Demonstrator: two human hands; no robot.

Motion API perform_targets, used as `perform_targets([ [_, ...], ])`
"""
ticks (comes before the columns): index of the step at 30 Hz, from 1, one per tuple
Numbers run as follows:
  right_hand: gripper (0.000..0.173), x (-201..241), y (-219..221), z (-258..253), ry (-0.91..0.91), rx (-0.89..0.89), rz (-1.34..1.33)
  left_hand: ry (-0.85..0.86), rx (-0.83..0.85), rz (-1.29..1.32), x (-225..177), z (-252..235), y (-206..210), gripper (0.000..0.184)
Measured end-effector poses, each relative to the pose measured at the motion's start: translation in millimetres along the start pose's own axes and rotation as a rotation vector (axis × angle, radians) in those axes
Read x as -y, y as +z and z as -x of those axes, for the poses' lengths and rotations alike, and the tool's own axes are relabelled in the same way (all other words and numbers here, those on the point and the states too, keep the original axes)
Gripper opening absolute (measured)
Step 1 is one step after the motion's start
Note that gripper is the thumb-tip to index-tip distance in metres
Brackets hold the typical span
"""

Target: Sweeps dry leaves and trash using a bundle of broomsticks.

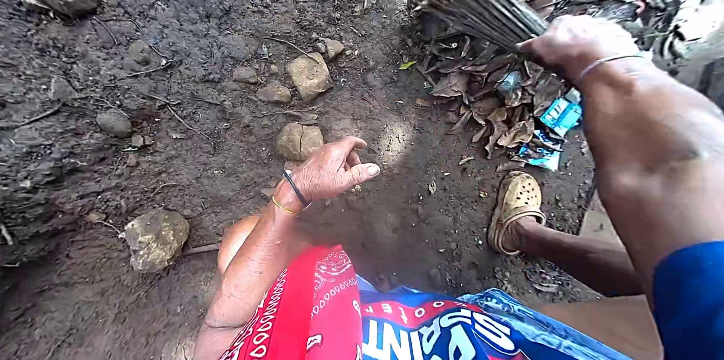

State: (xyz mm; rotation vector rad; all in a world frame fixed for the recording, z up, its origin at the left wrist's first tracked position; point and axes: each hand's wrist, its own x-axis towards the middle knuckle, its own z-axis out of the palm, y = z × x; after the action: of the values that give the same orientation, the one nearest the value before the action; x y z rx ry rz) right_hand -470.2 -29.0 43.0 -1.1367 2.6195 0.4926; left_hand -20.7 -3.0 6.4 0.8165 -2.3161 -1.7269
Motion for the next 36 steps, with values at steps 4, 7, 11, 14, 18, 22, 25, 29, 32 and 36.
perform_targets([
  [4, 0.077, -6.9, -5.4, 19.2, 0.029, -0.007, -0.127, -0.008, 0.006, 0.025, 2.1, -0.3, 6.0, 0.06],
  [7, 0.074, 30.7, 11.3, 42.8, -0.132, 0.0, -0.225, -0.011, 0.02, 0.033, 0.0, -0.9, 9.5, 0.061],
  [11, 0.069, 75.2, 58.0, 37.1, -0.327, 0.132, -0.105, -0.025, 0.039, -0.003, 0.6, -0.3, 12.1, 0.063],
  [14, 0.068, 54.6, 81.6, 11.8, -0.283, 0.171, -0.043, -0.033, 0.074, -0.048, -8.8, -7.4, 7.8, 0.059],
  [18, 0.075, -31.3, 62.8, 3.0, -0.024, 0.106, -0.054, -0.033, 0.121, -0.083, -13.7, -10.9, 11.3, 0.059],
  [22, 0.081, -83.6, 46.4, 28.5, 0.0, 0.026, -0.113, -0.053, 0.227, -0.086, -25.6, -21.1, 21.8, 0.063],
  [25, 0.071, -54.0, 45.0, 98.6, -0.081, 0.058, -0.23, -0.05, 0.347, -0.099, -37.3, -23.5, 38.6, 0.064],
  [29, 0.063, 8.1, 69.7, 152.7, -0.415, 0.189, -0.182, -0.071, 0.463, -0.175, -48.9, -17.9, 58.7, 0.062],
  [32, 0.055, 63.4, 99.7, 167.0, -0.767, 0.255, -0.027, -0.096, 0.6, -0.229, -53.7, -21.2, 61.5, 0.064],
  [36, 0.052, 122.2, 125.0, 150.3, -0.892, 0.38, 0.21, -0.109, 0.566, -0.273, -55.1, -18.5, 61.2, 0.063],
])
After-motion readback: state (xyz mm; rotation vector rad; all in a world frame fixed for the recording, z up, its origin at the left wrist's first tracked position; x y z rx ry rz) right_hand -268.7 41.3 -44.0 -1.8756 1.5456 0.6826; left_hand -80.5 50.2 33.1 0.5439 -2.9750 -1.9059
